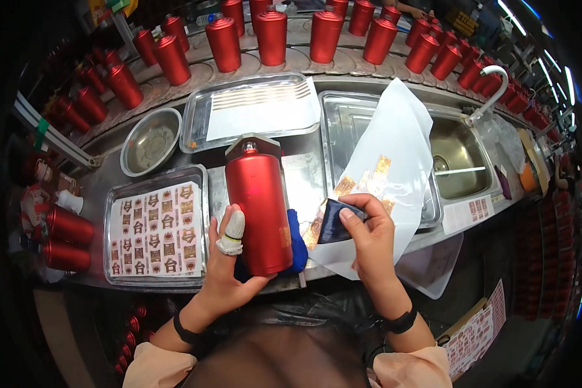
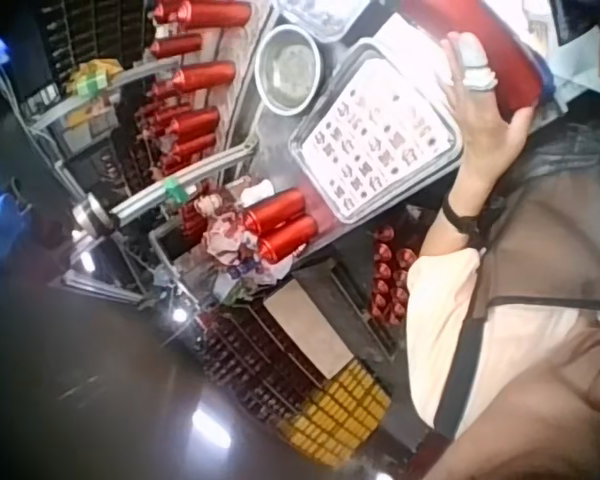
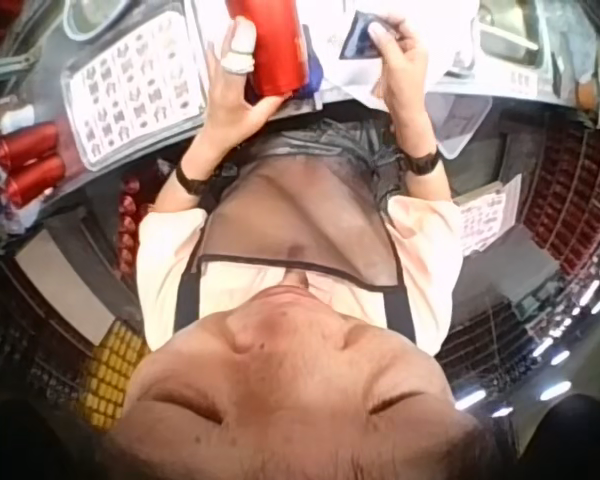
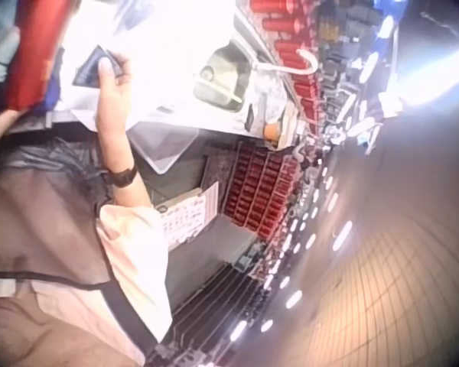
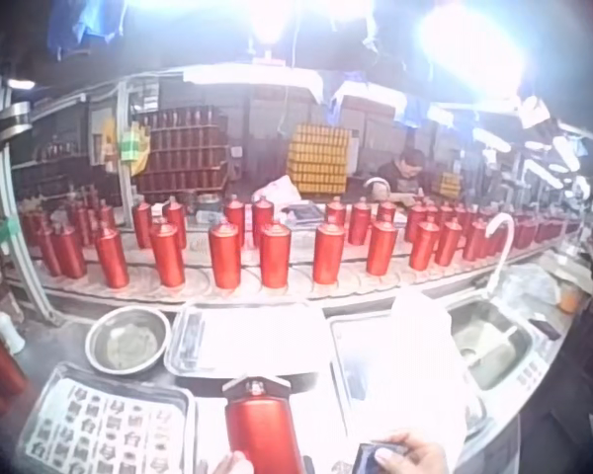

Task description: Applying adhesive labels and gold-colored decorative seals to red thermos bottles on an assembly line.

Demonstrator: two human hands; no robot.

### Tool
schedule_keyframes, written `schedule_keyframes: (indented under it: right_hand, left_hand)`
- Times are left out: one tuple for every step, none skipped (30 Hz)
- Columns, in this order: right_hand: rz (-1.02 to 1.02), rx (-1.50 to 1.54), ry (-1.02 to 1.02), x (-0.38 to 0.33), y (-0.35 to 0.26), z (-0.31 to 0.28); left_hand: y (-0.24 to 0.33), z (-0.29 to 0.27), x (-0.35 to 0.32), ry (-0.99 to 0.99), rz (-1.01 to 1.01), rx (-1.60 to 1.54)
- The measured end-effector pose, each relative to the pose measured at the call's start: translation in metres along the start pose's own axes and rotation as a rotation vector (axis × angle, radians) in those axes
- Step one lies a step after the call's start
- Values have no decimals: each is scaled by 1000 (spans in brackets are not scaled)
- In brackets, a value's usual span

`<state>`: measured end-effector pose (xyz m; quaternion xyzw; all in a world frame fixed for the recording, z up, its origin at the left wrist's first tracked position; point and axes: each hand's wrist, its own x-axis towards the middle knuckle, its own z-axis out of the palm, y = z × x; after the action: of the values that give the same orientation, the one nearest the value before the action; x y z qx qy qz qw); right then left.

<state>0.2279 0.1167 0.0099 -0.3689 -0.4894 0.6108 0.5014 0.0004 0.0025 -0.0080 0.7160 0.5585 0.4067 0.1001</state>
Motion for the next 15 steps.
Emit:
schedule_keyframes:
  right_hand:
    - [37,30,7,5,-5,0]
    - [32,15,39,9,-10,0]
    - [27,13,36,16,-9,-4]
    - [26,6,52,24,-6,-10]
    - [24,0,71,31,-6,-11]
    - [5,-33,84,42,-12,-3]
    - [-1,-36,79,55,-15,-2]
    - [47,-115,63,69,-17,-2]
    - [93,-195,50,83,-18,-2]
    - [30,-243,55,99,-17,3]
    - [20,-246,46,118,-12,2]
    - [-45,-373,58,139,-6,-3]
    - [-108,-498,68,160,2,-6]
    - [-119,-502,68,181,8,-8]
    - [-243,-647,98,202,14,-9]
  left_hand:
    - [-1,0,2,17,1,-11]
    - [0,-1,4,17,2,-25]
    - [0,-2,4,22,5,-25]
    - [0,-2,3,11,4,-27]
    - [-1,-2,3,-1,6,-30]
    - [-4,-2,2,0,10,-26]
    - [-5,-3,2,8,12,-25]
    - [-5,-5,1,3,0,-28]
    - [-5,-5,1,-2,-9,-32]
    - [-4,-5,0,-7,-21,-35]
    - [-4,-7,0,5,-18,-32]
    - [-3,-9,2,-18,-20,-45]
    - [-2,-11,3,-44,-27,-56]
    - [-2,-13,5,-61,-25,-80]
    - [0,-17,6,-54,-18,-79]
